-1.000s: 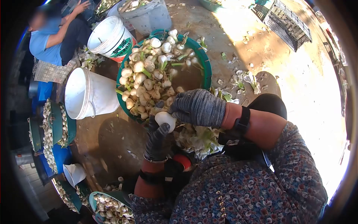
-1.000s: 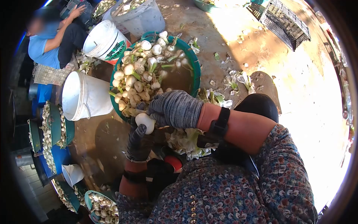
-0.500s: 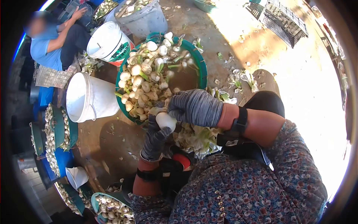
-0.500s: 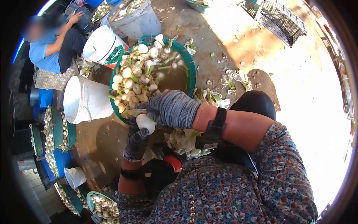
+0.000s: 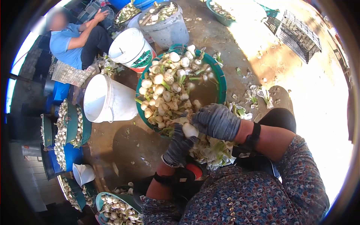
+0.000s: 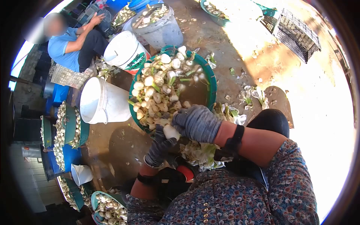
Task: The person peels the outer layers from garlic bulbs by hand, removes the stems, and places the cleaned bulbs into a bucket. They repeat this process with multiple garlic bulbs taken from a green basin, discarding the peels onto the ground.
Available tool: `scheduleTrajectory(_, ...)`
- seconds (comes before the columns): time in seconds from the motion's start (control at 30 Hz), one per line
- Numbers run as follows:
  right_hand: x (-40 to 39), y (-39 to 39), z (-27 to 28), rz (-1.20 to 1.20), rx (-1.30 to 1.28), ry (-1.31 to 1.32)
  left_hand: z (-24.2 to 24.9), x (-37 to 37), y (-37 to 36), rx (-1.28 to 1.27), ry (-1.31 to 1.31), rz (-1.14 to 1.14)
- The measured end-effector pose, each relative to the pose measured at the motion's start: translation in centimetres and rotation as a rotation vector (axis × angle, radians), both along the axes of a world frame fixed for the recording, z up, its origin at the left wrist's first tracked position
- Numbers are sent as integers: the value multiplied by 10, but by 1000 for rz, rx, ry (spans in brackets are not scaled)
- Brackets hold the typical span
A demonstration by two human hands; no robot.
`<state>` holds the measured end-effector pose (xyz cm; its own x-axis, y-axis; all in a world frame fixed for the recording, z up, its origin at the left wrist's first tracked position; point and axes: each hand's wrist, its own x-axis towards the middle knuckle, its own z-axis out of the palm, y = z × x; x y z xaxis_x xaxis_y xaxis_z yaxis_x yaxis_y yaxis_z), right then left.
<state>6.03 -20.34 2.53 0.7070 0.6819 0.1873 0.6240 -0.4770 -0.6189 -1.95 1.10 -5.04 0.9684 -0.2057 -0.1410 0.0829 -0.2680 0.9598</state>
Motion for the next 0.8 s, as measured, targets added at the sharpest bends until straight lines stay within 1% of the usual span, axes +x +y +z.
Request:
scheduleTrajectory(0.03,-2,2,0,-9,-12,-33,-3,-4,0,185,-101,-68)
scheduleTrajectory(0.07,-4,4,1,-18,-23,-68,-2,-7,-3,206,-121,-52)
scheduleTrajectory(0.1,-5,7,0,-7,-6,-89,-2,-8,-7,167,-114,-34)
scheduleTrajectory(0.13,-7,7,-3,-60,29,39,0,-6,-8,121,-105,-23)
scheduleTrajectory(0.17,-7,9,-6,-115,61,169,15,-1,-9,127,-121,-22)
scheduleTrajectory(0.2,-7,12,-11,-154,35,224,30,-2,-13,201,-225,-39)
scheduleTrajectory(0.23,-5,12,-11,-160,34,221,40,-2,-18,271,-322,-59)
scheduleTrajectory(0.27,-5,13,-12,-191,65,302,39,-5,-22,266,-318,-66)
scheduleTrajectory(0.3,-6,14,-15,-223,101,384,37,-13,-26,124,-234,-121)
scheduleTrajectory(0.33,-4,17,-18,-273,97,374,37,-10,-27,-3,-179,-169)
scheduleTrajectory(0.37,0,17,-17,-260,126,330,41,-1,-23,-113,-146,-213)
scheduleTrajectory(0.4,1,14,-17,-249,138,444,48,7,-21,-78,-193,-209)
scheduleTrajectory(0.43,2,13,-16,-234,145,558,52,12,-24,19,-401,-161)
scheduleTrajectory(0.47,3,15,-14,-216,166,518,52,12,-28,109,-601,-111)
scheduleTrajectory(0.5,-4,13,-17,-170,330,550,25,5,-24,119,-620,-108)
scheduleTrajectory(0.53,-6,12,-19,-119,494,581,-19,3,-10,-243,-122,-31)
scheduleTrajectory(0.57,-5,12,-14,-101,503,558,-9,12,-5,-590,377,48)
scheduleTrajectory(0.6,-8,10,-9,-58,436,482,0,0,-7,-292,-24,-12)
scheduleTrajectory(0.63,-8,9,-7,-21,370,412,3,2,-4,-283,-33,-12)
scheduleTrajectory(0.67,-8,9,-7,-22,339,487,4,0,-2,-231,17,-53)
scheduleTrajectory(0.73,-7,7,-8,-8,310,444,3,-3,0,-173,69,-90)
scheduleTrajectory(0.77,-6,6,-8,0,273,397,2,-3,-2,19,-114,-88)
scheduleTrajectory(0.8,-6,9,-8,-3,270,403,0,-5,-5,206,-291,-87)
